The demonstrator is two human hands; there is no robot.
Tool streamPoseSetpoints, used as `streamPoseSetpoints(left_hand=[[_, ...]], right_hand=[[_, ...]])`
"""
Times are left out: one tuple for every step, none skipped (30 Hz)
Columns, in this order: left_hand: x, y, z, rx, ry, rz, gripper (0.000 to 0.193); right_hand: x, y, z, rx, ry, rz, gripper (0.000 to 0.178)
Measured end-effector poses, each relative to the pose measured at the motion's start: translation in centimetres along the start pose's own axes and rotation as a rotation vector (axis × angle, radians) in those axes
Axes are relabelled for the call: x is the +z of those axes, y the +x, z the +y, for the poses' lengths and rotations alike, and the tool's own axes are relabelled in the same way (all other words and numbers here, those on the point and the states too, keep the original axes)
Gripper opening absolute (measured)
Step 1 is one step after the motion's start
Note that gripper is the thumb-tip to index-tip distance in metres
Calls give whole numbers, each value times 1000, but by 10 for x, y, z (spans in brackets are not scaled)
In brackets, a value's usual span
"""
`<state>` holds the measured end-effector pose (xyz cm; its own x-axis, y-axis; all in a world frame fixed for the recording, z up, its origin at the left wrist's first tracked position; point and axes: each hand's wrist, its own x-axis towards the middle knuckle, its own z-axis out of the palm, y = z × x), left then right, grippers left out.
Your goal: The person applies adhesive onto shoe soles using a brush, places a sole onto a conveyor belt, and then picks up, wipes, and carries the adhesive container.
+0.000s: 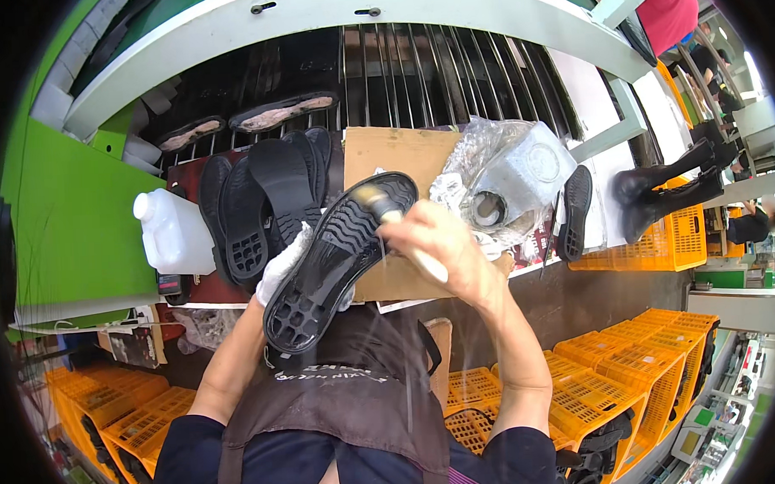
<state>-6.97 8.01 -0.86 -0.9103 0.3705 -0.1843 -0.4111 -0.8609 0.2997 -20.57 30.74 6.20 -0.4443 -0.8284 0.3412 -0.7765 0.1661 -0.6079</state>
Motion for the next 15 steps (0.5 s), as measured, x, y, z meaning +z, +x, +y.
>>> streamPoseSetpoints(left_hand=[[2,-1,0,-1,-14,24,53],[0,1,-1,-26,-20,-116,52],[0,2,-2,-26,-20,-118,52],[0,2,-3,-15,27,-64,52],[-1,2,-4,-4,74,-10,52],[-5,3,-4,-3,74,-8,52],[-11,4,-4,14,119,14,52],[-18,4,-4,36,162,38,51],[-22,3,-4,58,205,63,50],[15,7,0,20,62,144,51],[14,6,-1,24,64,148,51],[12,4,-2,27,-6,18,53],[11,4,-3,28,-77,-115,55],[16,3,-3,40,-34,-34,54],[16,4,-3,43,-34,-31,54]], right_hand=[[0,-2,6,50,-87,72,28],[2,-3,7,50,-89,72,28],[3,-4,6,107,-111,139,26],[6,-5,5,163,-129,204,23],[10,-6,1,162,-128,204,23],[17,-7,-6,65,-27,197,21],[24,-10,-15,-29,73,191,19],[18,-7,-34,45,189,39,17],[19,-4,-41,-13,346,-33,18],[15,-5,-35,-71,318,12,19],[12,-4,-28,-146,304,47,20],[8,0,-24,-57,192,147,19],[5,3,-21,34,76,247,18],[9,3,-16,148,-67,255,23],[14,1,-16,146,-64,253,23]])
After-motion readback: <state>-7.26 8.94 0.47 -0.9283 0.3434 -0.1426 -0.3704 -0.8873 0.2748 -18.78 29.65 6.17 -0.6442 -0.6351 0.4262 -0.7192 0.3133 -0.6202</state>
